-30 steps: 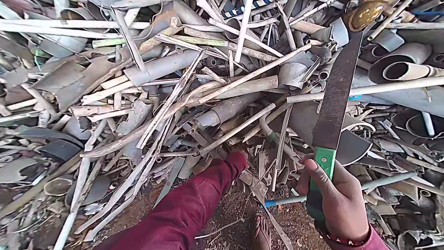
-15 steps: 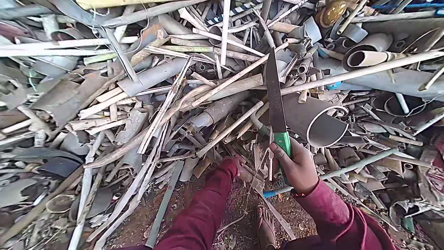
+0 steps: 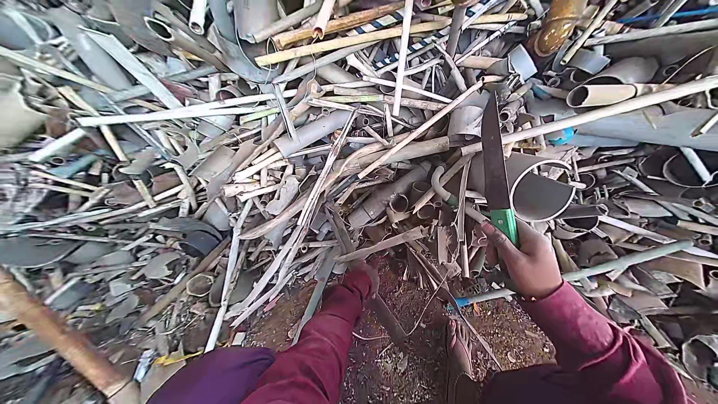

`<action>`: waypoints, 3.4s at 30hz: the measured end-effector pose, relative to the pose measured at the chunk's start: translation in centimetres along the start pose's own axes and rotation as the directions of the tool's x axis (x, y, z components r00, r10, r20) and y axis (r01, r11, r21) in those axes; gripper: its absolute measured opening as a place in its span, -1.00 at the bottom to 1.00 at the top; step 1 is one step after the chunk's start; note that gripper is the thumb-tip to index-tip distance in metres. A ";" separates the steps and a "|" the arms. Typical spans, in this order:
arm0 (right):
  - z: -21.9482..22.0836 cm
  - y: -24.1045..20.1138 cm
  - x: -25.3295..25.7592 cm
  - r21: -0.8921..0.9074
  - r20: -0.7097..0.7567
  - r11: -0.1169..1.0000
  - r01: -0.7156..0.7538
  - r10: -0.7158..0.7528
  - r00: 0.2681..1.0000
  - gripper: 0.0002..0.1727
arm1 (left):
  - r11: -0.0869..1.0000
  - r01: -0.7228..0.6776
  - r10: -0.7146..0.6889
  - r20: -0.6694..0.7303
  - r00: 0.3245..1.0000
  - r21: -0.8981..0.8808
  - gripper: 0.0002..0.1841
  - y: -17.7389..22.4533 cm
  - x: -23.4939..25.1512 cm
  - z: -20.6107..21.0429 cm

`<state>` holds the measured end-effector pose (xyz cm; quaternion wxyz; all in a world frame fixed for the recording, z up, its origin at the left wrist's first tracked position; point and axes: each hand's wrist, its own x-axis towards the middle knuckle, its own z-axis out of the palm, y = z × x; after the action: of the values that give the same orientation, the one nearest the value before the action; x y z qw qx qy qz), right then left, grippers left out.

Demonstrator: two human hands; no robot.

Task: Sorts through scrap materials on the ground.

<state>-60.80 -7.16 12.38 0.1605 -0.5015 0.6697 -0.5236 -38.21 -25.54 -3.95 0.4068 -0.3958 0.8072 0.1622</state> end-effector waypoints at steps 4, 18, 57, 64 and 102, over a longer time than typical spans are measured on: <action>-1.9 -2.8 -2.5 0.149 -0.048 0.977 0.153 -0.147 0.988 -0.70 | 0.987 -0.142 0.135 -0.106 0.985 -0.068 -0.57 -0.3 1.0 0.1; -3.7 -3.0 0.3 0.308 0.065 0.950 0.049 -0.072 0.995 -0.83 | 0.790 -0.442 -0.223 -0.871 0.439 -0.425 -0.37 5.4 8.7 -15.7; 13.5 -2.4 5.2 -0.203 0.411 0.940 -0.275 0.336 0.847 -0.51 | -0.233 -0.650 -0.514 -0.476 0.714 -0.723 -0.54 -4.5 -7.3 -12.0; 14.0 2.3 6.2 -0.559 0.404 0.782 -0.277 0.548 0.732 -0.42 | -0.113 -0.413 -0.312 -0.362 0.878 -0.904 -0.62 -4.6 -7.7 -12.0; 29.3 23.1 -0.8 -0.535 0.439 0.717 -0.446 0.687 0.579 -0.45 | 0.863 -0.433 0.229 -0.563 0.794 -0.261 -0.62 -5.9 -14.1 -8.7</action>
<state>-50.36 -23.52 -19.49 0.4326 -0.4162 0.7913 -0.1155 -33.20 -27.22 12.88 0.0573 -0.3443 0.8967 0.2723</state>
